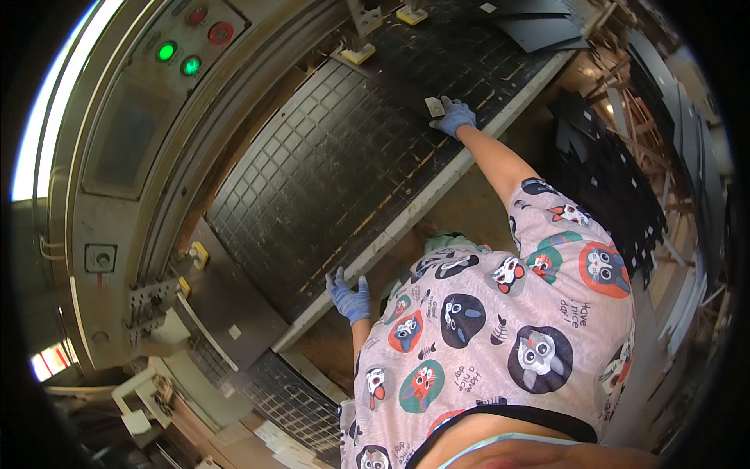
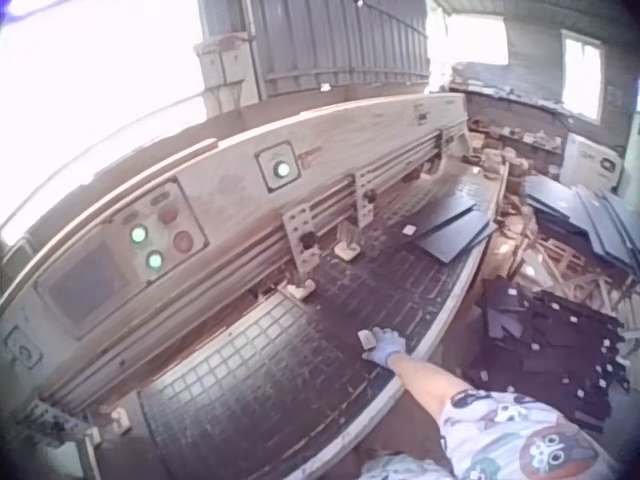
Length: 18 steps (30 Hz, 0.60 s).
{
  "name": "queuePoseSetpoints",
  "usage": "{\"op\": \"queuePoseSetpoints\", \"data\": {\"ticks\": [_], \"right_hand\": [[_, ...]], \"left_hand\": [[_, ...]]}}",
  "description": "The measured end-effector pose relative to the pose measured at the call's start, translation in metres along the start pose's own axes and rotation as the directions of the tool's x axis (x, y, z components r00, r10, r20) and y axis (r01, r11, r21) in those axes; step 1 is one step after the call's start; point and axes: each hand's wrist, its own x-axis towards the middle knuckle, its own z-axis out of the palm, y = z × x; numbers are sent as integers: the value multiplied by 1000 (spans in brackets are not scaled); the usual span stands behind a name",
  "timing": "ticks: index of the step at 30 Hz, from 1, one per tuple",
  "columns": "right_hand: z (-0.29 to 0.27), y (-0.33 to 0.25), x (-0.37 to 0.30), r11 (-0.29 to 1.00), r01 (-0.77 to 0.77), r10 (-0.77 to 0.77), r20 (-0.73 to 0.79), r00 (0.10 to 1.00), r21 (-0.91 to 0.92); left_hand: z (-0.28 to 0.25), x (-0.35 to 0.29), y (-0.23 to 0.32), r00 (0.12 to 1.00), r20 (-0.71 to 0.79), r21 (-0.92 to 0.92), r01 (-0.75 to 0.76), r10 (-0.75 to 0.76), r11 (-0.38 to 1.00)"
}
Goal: The person repeatedly picks up dark rectangular panels, places them on a machine bed, and moves them through a processing cycle. The person then removes the processed panels and stacks them on the floor.
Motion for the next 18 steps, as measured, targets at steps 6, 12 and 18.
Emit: {"op": "queuePoseSetpoints", "data": {"ticks": [6, 12, 18], "right_hand": [[28, -33, -73, 999, -31, 29, 50, 998, 43], [89, -14, -192, 932, 202, -292, 293, 910, 300], [61, -55, -156, 635, 772, -771, 39, 636, -35]], "left_hand": [[-5, -10, 4, 998, 32, -150, 53, -49, 987], [21, 25, 98, 967, 196, -137, -137, 163, 981], [10, 38, 72, 968, 234, -95, -74, 94, 993]]}}
